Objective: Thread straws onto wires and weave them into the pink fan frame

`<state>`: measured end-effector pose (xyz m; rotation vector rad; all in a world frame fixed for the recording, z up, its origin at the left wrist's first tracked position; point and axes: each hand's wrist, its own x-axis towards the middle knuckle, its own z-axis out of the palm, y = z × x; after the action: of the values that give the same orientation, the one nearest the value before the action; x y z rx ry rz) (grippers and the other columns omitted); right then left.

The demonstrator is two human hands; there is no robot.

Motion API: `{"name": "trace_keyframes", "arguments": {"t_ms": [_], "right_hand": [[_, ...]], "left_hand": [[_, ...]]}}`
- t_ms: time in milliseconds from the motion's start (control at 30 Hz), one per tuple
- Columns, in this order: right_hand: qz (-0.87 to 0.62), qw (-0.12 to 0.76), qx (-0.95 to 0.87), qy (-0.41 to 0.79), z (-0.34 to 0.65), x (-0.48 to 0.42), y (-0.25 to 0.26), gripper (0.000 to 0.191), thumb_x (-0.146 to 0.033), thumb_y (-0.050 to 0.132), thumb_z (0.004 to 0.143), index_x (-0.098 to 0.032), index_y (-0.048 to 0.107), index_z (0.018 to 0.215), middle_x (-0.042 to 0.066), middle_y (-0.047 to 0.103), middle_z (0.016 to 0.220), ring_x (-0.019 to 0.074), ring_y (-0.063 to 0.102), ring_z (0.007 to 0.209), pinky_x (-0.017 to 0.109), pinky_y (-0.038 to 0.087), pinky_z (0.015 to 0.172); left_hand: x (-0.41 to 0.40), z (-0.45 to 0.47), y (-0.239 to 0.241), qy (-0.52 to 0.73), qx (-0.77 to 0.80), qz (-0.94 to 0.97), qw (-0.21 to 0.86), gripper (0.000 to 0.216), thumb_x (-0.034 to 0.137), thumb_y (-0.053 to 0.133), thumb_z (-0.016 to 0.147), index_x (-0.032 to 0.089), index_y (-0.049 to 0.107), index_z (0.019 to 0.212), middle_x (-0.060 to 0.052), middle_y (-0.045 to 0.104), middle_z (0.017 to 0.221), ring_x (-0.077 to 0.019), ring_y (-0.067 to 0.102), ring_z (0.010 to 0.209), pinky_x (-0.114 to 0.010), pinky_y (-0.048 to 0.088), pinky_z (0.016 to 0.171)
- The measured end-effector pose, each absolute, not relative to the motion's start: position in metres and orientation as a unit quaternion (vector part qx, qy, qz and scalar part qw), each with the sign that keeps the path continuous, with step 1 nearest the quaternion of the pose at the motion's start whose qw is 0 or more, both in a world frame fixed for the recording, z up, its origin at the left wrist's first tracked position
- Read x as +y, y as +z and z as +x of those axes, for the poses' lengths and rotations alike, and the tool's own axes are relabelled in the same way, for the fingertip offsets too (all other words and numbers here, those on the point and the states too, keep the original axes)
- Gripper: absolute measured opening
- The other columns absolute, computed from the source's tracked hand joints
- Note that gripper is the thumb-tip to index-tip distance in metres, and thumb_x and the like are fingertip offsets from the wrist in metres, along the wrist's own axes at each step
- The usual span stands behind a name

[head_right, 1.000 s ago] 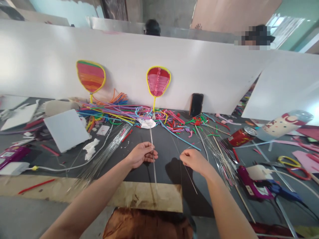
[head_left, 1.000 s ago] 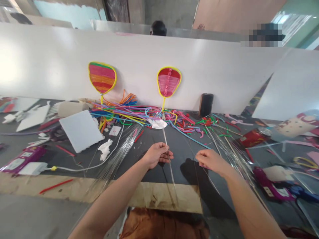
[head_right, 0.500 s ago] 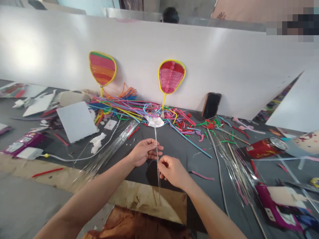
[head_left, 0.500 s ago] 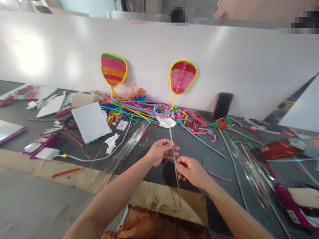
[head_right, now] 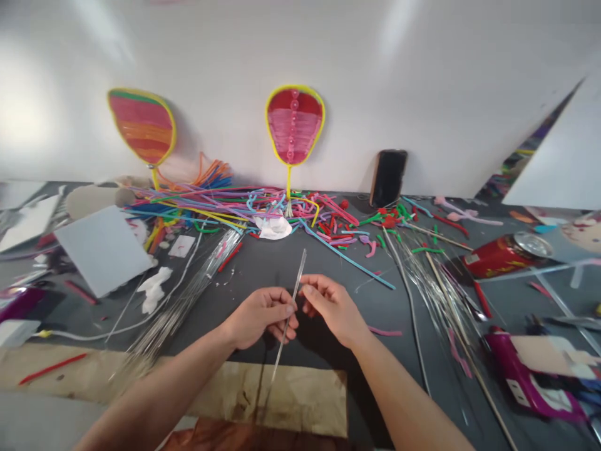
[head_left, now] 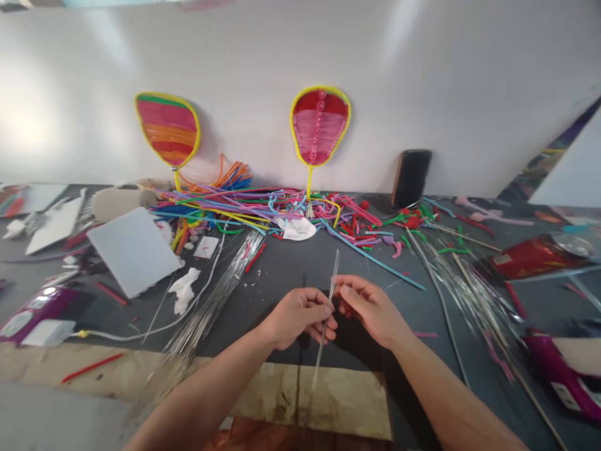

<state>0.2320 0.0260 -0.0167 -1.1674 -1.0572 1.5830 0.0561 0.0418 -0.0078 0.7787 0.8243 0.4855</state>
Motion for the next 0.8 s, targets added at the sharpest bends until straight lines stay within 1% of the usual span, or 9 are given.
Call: {"name": "trace_keyframes", "arguments": {"t_ms": [100, 167, 233, 300, 467, 800], "right_hand": [[-0.431, 0.532, -0.328, 0.652, 0.2346, 0.0324, -0.0143, 0.024, -0.035, 0.067, 0.077, -0.021, 0.065, 0.097, -0.001, 0.06, 0.079, 0.0054, 0.051, 0.055, 0.018, 0.041, 0.051], [-0.416, 0.566, -0.297, 0.646, 0.2348, 0.0344, -0.0135, 0.026, -0.031, 0.069, 0.075, -0.022, 0.064, 0.098, -0.001, 0.06, 0.076, 0.0055, 0.05, 0.055, 0.018, 0.041, 0.05], [-0.416, 0.585, -0.295, 0.631, 0.2351, 0.035, -0.0139, 0.032, -0.028, 0.071, 0.074, -0.025, 0.062, 0.104, -0.001, 0.061, 0.075, 0.0066, 0.051, 0.055, 0.019, 0.041, 0.051], [-0.425, 0.589, -0.312, 0.612, 0.2357, 0.0347, -0.0152, 0.034, -0.028, 0.07, 0.074, -0.025, 0.061, 0.107, -0.001, 0.062, 0.075, 0.0075, 0.052, 0.056, 0.02, 0.042, 0.052], [-0.464, 0.578, -0.373, 0.558, 0.2367, 0.0338, -0.0178, 0.029, -0.03, 0.067, 0.077, -0.023, 0.061, 0.104, 0.0, 0.062, 0.075, 0.0097, 0.054, 0.057, 0.023, 0.046, 0.052], [-0.497, 0.551, -0.377, 0.554, 0.2359, 0.0337, -0.0157, 0.022, -0.036, 0.067, 0.075, -0.019, 0.062, 0.088, 0.001, 0.062, 0.072, 0.0096, 0.054, 0.055, 0.023, 0.046, 0.05]], "left_hand": [[0.0341, 0.0615, -0.0087, 0.18, 0.371, 0.372, 0.832, 0.029, 0.035, 0.071, 0.069, 0.014, 0.054, 0.08, -0.003, 0.066, 0.065, -0.0136, 0.064, 0.054, -0.022, 0.051, 0.048], [0.0318, 0.0634, -0.0097, 0.165, 0.368, 0.37, 0.837, 0.029, 0.034, 0.071, 0.069, 0.013, 0.054, 0.08, -0.003, 0.066, 0.065, -0.0137, 0.065, 0.054, -0.022, 0.051, 0.048], [0.0313, 0.0642, -0.0108, 0.16, 0.366, 0.369, 0.839, 0.028, 0.034, 0.07, 0.07, 0.013, 0.054, 0.08, -0.004, 0.066, 0.065, -0.0135, 0.065, 0.054, -0.022, 0.051, 0.048], [0.0317, 0.0642, -0.0119, 0.157, 0.366, 0.367, 0.841, 0.028, 0.034, 0.07, 0.07, 0.013, 0.055, 0.08, -0.004, 0.067, 0.065, -0.0136, 0.065, 0.055, -0.022, 0.051, 0.049], [0.0315, 0.0636, -0.012, 0.15, 0.367, 0.361, 0.844, 0.029, 0.035, 0.071, 0.069, 0.013, 0.057, 0.081, -0.004, 0.067, 0.066, -0.0146, 0.065, 0.057, -0.022, 0.051, 0.051], [0.0311, 0.0637, -0.0109, 0.161, 0.368, 0.351, 0.846, 0.03, 0.036, 0.072, 0.068, 0.013, 0.058, 0.081, -0.004, 0.066, 0.065, -0.0139, 0.064, 0.055, -0.024, 0.052, 0.051]]}}
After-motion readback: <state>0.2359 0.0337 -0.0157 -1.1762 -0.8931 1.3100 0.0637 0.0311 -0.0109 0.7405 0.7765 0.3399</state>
